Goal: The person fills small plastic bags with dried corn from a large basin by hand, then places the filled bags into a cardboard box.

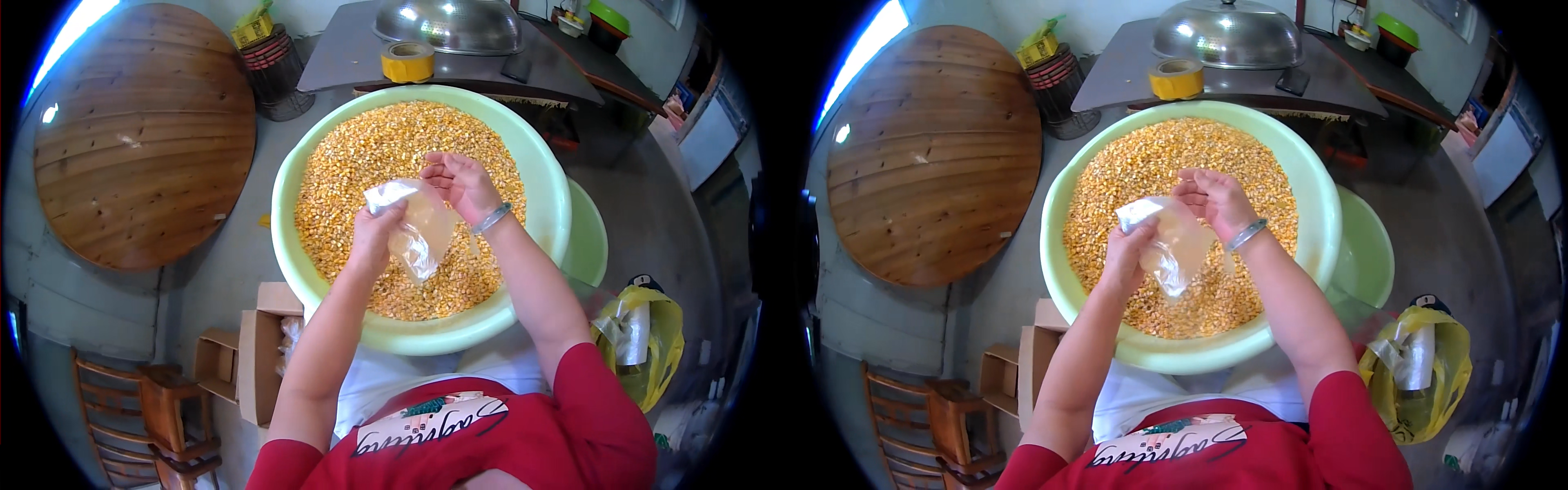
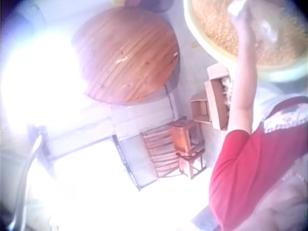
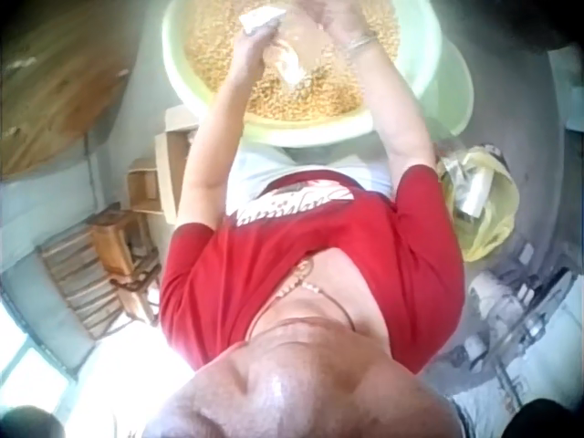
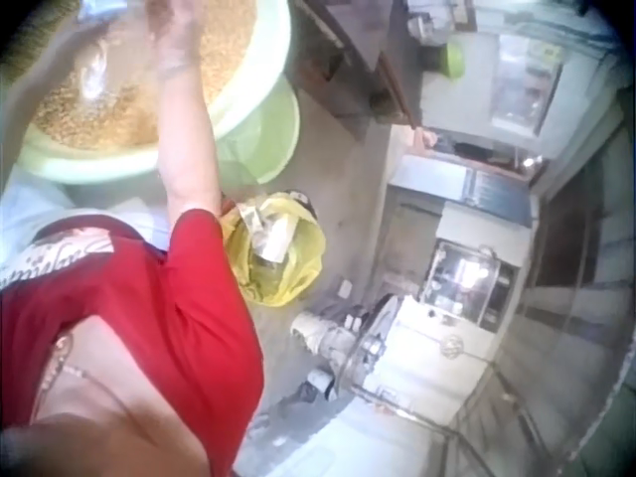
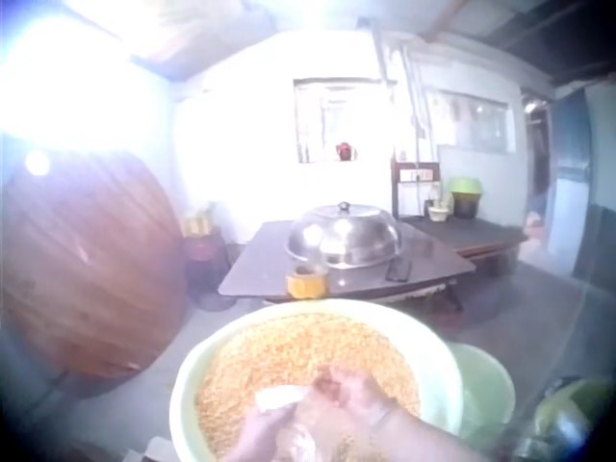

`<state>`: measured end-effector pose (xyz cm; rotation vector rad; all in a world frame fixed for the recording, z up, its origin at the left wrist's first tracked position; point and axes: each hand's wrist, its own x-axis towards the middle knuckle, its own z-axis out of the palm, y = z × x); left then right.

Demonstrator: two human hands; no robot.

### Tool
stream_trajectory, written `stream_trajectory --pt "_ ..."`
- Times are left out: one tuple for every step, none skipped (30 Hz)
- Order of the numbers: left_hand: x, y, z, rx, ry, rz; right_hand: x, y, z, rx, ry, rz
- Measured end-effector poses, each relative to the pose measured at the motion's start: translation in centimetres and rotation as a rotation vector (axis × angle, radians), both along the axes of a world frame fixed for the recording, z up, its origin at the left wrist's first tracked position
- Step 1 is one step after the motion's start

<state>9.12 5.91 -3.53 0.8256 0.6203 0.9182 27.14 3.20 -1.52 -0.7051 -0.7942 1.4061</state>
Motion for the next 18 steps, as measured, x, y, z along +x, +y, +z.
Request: stream_trajectory --pt "-0.2 0.3 -0.1 -0.015 -0.026 0.037 0.0 0.0 0.0 -0.016 0.004 -0.001" --pt "-0.2 0.4 -0.3 -0.034 -0.054 0.071 0.1 -0.2 -0.1 -0.021 0.031 0.081" --pt "-0.2 0.5 -0.4 -0.052 -0.082 0.105 -0.1 -0.1 -0.3 0.002 -0.018 0.112" --pt "-0.1 0.6 -0.4 -0.051 -0.107 0.125 -0.5 0.1 -0.7 0.025 -0.067 0.142" --pt "-0.1 0.6 -0.4 -0.065 -0.116 0.124 -0.9 0.2 -0.9 0.047 -0.116 0.171" --pt "-0.1 0.6 -0.4 -0.08 -0.126 0.122 -1.4 0.0 -1.1 0.075 -0.127 0.195" --pt "-0.1 0.7 -0.4 -0.095 -0.136 0.119 -1.4 -0.1 -1.2 0.032 -0.19 0.212" --pt "-0.3 0.7 -0.5 -0.076 -0.145 0.105 -1.5 -0.1 -1.2 -0.01 -0.253 0.231" --pt "-0.6 1.0 -0.7 -0.057 -0.155 0.09 -1.6 -0.2 -1.0 -0.052 -0.316 0.25" --pt "-0.9 1.3 -1.0 -0.038 -0.165 0.074 -1.6 -0.4 -0.7 -0.141 -0.353 0.212" --pt "-1.8 2.0 -1.9 -0.028 -0.202 0.107 -1.7 -0.4 -0.5 -0.134 -0.441 0.185" --pt "-2.6 2.9 -2.6 -0.017 -0.24 0.138 -1.4 -0.4 -0.2 -0.124 -0.53 0.155" --pt "-3.6 3.7 -3.2 -0.004 -0.277 0.17 -1.3 -0.4 0.1 -0.112 -0.619 0.126" --pt "-4.6 3.6 -2.7 -0.004 -0.205 0.15 -1.3 -0.4 0.3 -0.104 -0.645 0.122" --pt "-4.2 2.9 -1.1 0.048 -0.034 0.114 -0.7 -0.6 0.1 -0.111 -0.65 0.142" --pt "-3.9 2.1 0.7 0.1 0.136 0.079 0.0 -0.7 -0.3 -0.118 -0.656 0.163" --pt "-4.0 1.4 2.1 0.153 0.308 0.052 0.1 -0.8 -0.2 -0.12 -0.66 0.194" --pt "-4.4 1.4 2.5 0.347 0.475 -0.083 0.1 -0.9 -0.1 -0.063 -0.747 0.218"
